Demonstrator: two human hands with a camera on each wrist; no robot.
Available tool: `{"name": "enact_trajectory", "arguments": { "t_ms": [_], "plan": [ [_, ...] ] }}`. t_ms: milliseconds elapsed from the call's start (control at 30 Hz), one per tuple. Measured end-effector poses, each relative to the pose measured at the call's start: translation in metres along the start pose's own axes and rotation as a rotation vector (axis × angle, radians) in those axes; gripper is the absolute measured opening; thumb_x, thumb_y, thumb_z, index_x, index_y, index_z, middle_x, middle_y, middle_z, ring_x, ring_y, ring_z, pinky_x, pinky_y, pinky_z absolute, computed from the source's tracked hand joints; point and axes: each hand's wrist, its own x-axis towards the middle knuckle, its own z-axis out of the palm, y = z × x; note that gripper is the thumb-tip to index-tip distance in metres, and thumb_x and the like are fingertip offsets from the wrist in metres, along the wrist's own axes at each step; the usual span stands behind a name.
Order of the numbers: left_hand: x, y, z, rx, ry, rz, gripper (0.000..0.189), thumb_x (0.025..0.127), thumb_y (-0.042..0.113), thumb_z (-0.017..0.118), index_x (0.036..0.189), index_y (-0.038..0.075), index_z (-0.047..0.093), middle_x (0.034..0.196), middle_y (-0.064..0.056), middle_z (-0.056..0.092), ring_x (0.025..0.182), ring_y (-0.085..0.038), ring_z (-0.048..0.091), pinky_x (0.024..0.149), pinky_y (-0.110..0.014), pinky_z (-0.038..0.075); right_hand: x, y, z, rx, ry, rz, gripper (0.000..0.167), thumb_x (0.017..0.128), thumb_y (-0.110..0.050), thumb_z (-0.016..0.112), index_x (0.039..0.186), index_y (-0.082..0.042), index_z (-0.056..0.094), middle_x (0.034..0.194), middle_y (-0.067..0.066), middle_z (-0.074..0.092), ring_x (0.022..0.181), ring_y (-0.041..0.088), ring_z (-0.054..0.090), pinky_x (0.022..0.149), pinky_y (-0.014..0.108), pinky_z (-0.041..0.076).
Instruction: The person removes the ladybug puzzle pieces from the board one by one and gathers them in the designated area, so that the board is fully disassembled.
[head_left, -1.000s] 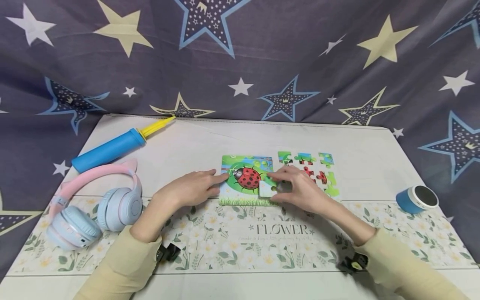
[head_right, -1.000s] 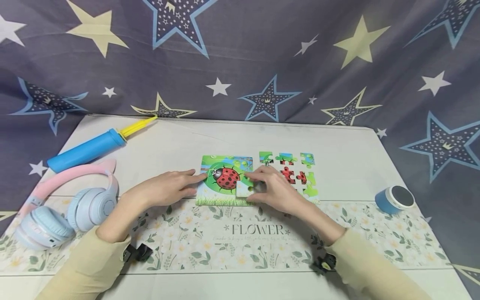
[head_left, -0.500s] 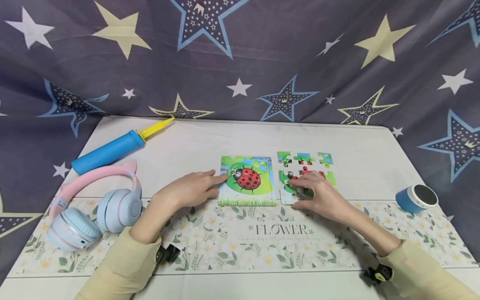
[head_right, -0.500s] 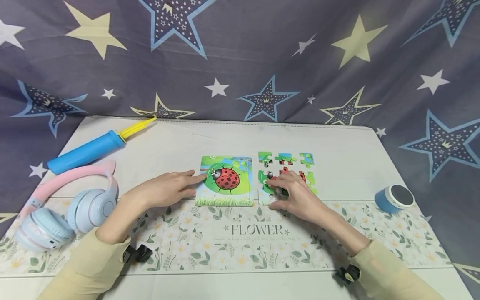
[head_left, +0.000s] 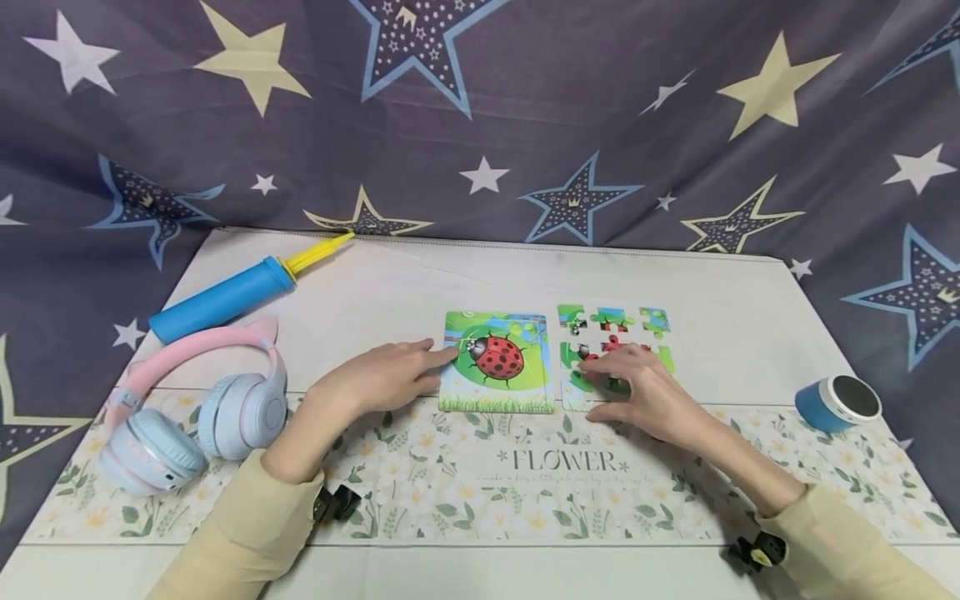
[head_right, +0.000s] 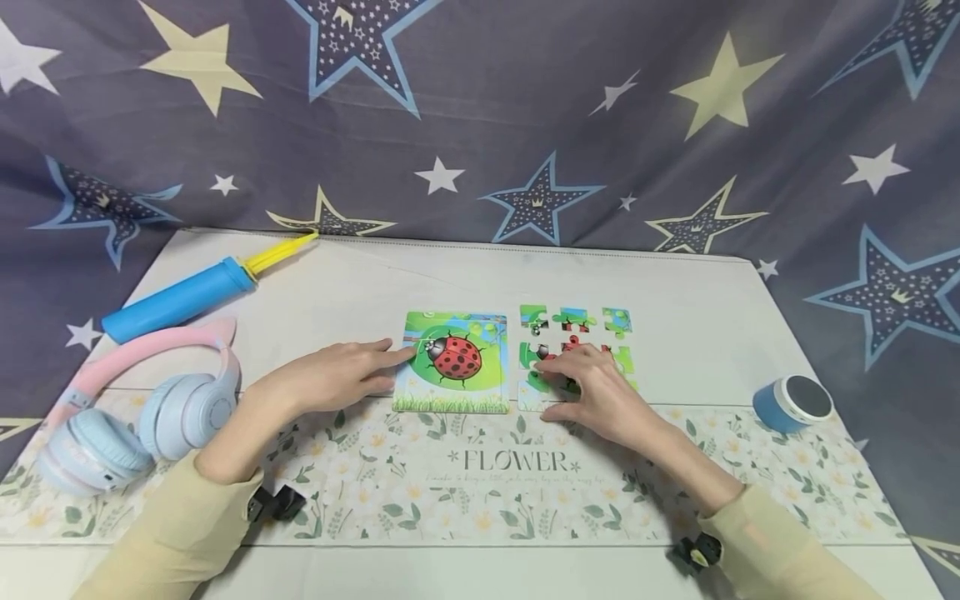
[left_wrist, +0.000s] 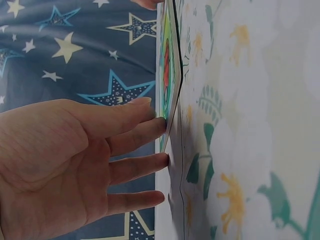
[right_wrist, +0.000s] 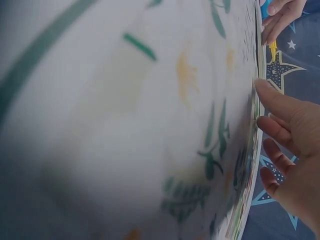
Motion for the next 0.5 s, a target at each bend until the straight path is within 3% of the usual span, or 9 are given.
{"name": "enact_trajectory", "arguments": {
  "t_ms": [233,500],
  "plan": [
    [0.0,-0.005,0.002,0.025,0.024,0.031,0.052,0.109,0.021,0.051,0.159,0.012,0.042,0.161,-0.029,0.038,0.149,-0.046,0.04,0.122,-0.059,0.035,0.001,0.006,-0.012,0.004,0.083,0.01,0.047,0.083,-0.019,0.087,0.128,-0.013,0.073,0.113,-0.001,0.077,0.109,0.017,0.061,0.088,0.042,0.054],
    [0.007,-0.013,0.007,0.107,0.136,0.181,0.046,0.105,0.014,0.058,0.151,0.007,0.053,0.151,-0.02,0.057,0.141,-0.045,0.051,0.118,-0.056,0.042,0.001,0.029,-0.031,-0.005,0.169,0.094,0.041,0.087,-0.012,0.082,0.126,-0.007,0.072,0.12,0.011,0.074,0.112,0.027,0.062,0.092,0.055,0.054]
  ]
}}
